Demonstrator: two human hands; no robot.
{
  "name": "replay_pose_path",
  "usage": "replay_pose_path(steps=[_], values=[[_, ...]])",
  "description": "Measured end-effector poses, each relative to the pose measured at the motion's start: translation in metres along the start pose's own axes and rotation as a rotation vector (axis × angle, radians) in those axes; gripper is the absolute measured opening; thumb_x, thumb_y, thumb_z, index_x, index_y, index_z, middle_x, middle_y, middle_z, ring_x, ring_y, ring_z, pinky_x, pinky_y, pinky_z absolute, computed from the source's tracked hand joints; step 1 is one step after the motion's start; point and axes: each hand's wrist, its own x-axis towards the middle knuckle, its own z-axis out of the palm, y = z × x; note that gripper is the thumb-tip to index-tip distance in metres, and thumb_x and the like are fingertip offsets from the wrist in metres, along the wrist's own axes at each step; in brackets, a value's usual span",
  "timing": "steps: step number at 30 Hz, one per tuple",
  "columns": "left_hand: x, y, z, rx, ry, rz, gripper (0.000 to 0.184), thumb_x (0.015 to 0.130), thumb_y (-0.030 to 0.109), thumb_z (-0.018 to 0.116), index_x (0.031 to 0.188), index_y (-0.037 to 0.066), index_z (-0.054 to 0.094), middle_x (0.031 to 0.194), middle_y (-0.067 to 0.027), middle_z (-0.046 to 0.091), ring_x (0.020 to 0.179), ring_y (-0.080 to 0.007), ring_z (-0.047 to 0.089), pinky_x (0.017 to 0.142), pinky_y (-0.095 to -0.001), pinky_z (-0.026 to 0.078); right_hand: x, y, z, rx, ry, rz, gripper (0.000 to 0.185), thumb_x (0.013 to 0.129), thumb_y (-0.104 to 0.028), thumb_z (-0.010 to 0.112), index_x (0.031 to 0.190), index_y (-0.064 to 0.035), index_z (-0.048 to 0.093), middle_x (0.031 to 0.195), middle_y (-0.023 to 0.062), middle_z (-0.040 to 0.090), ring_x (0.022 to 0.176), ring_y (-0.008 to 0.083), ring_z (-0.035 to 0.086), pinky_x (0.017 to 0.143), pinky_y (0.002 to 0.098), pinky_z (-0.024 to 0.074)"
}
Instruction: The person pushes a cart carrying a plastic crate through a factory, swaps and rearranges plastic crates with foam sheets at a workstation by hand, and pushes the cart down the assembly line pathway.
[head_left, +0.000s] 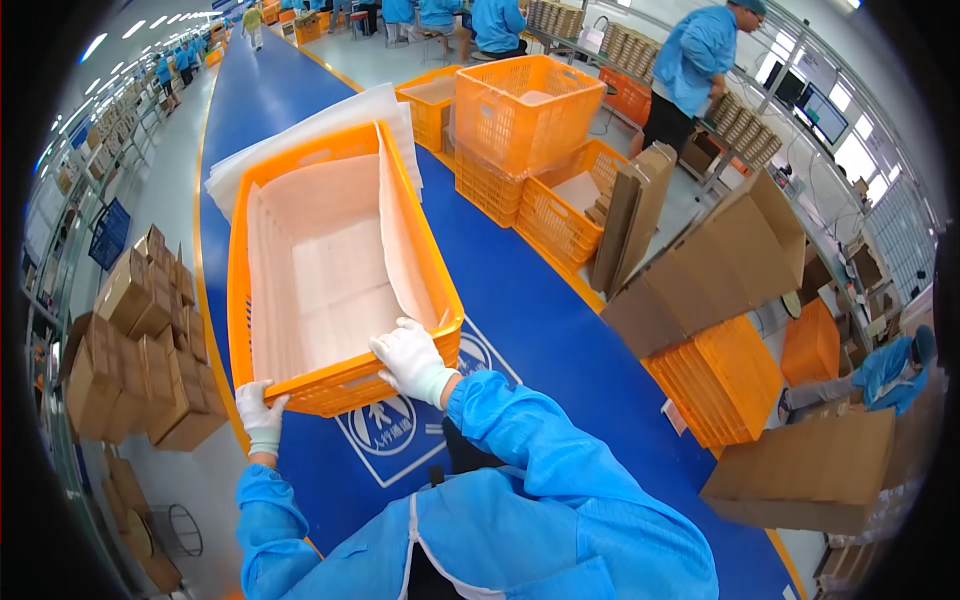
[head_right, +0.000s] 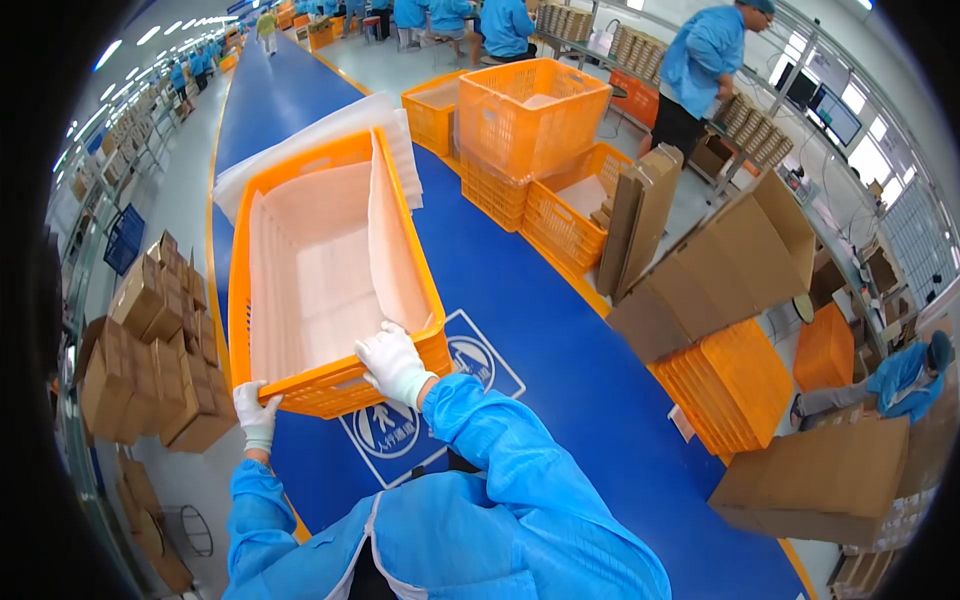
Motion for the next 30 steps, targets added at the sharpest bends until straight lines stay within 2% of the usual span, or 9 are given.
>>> replay_pose_path(steps=[3,4,8,10,15,18,27,29,30], values=[[0.065,-0.033,0.041,-0.023,0.037,-0.013,0.040,0.062,0.014,0.086,0.095,0.008,0.065,0.096,-0.0123,0.061,0.101,-0.0345,0.055,0.094,-0.0445,0.044,0.072,0.041,0.001,0.037,-0.054,-0.005,0.039,0.073,-0.027,0.078,0.103,-0.0082,0.062,0.086,0.0088,0.067,0.086,0.0262,0.065,0.097,0.0416,0.0414],[0.087,-0.045,0.053,-0.008,0.037,0.002,0.040,0.061,0.014,0.087,0.095,0.007,0.065,0.096,-0.0124,0.061,0.100,-0.0342,0.055,0.094,-0.0442,0.044,0.094,0.054,0.009,0.034,0.031,-0.023,0.038,0.072,-0.028,0.078,0.100,-0.0086,0.062,0.085,0.0094,0.067,0.085,0.0266,0.065,0.094,0.0410,0.0418],[0.180,-0.076,0.094,-0.009,0.019,-0.037,0.040,0.061,0.013,0.087,0.094,0.007,0.065,0.096,-0.0128,0.061,0.099,-0.0338,0.055,0.092,-0.0430,0.045,0.186,0.117,0.025,0.074,-0.103,-0.003,0.043,0.073,-0.028,0.078,0.106,-0.0074,0.060,0.086,0.0111,0.066,0.086,0.0274,0.064,0.093,0.0415,0.0418],[0.218,-0.086,0.111,0.006,-0.006,-0.037,0.040,0.063,0.012,0.086,0.096,0.006,0.065,0.097,-0.0128,0.061,0.101,-0.0343,0.054,0.093,-0.0430,0.045,0.221,0.140,0.039,0.103,0.055,-0.069,0.045,0.071,-0.027,0.079,0.106,-0.0068,0.059,0.086,0.0117,0.065,0.086,0.0292,0.062,0.091,0.0421,0.0420],[0.323,-0.134,0.164,0.034,-0.005,-0.003,0.038,0.067,0.016,0.083,0.098,0.005,0.064,0.096,-0.0131,0.060,0.101,-0.0358,0.053,0.094,-0.0451,0.043,0.328,0.204,0.061,0.124,-0.032,-0.062,0.057,0.067,-0.028,0.080,0.115,-0.0041,0.058,0.087,0.0124,0.064,0.087,0.0322,0.059,0.084,0.0436,0.0449],[0.382,-0.165,0.192,0.019,-0.013,0.010,0.040,0.067,0.019,0.083,0.099,0.004,0.063,0.098,-0.0138,0.059,0.103,-0.0366,0.051,0.095,-0.0462,0.042,0.390,0.236,0.088,0.158,0.014,-0.031,0.055,0.067,-0.028,0.081,0.111,-0.0043,0.058,0.088,0.0126,0.064,0.087,0.0322,0.059,0.081,0.0436,0.0450],[0.576,-0.262,0.266,0.073,-0.110,0.119,0.040,0.072,0.020,0.079,0.103,0.005,0.059,0.100,-0.0137,0.057,0.103,-0.0360,0.051,0.095,-0.0469,0.042,0.560,0.324,0.108,0.161,0.057,-0.017,0.062,0.067,-0.028,0.081,0.118,-0.0013,0.055,0.099,0.0112,0.062,0.094,0.0284,0.060,0.090,0.0416,0.0434],[0.621,-0.270,0.278,0.086,-0.157,0.046,0.041,0.073,0.021,0.078,0.105,0.004,0.058,0.103,-0.0141,0.056,0.103,-0.0364,0.050,0.095,-0.0470,0.042,0.590,0.345,0.118,0.149,0.079,0.023,0.063,0.067,-0.027,0.081,0.118,-0.0010,0.055,0.101,0.0107,0.062,0.095,0.0278,0.060,0.091,0.0414,0.0429],[0.641,-0.283,0.286,0.070,-0.200,0.016,0.043,0.077,0.022,0.076,0.112,0.004,0.058,0.112,-0.0154,0.056,0.109,-0.0366,0.050,0.099,-0.0463,0.041,0.607,0.357,0.124,0.166,0.107,-0.017,0.064,0.066,-0.026,0.080,0.118,-0.0008,0.055,0.103,0.0107,0.061,0.096,0.0277,0.059,0.093,0.0415,0.0424]])
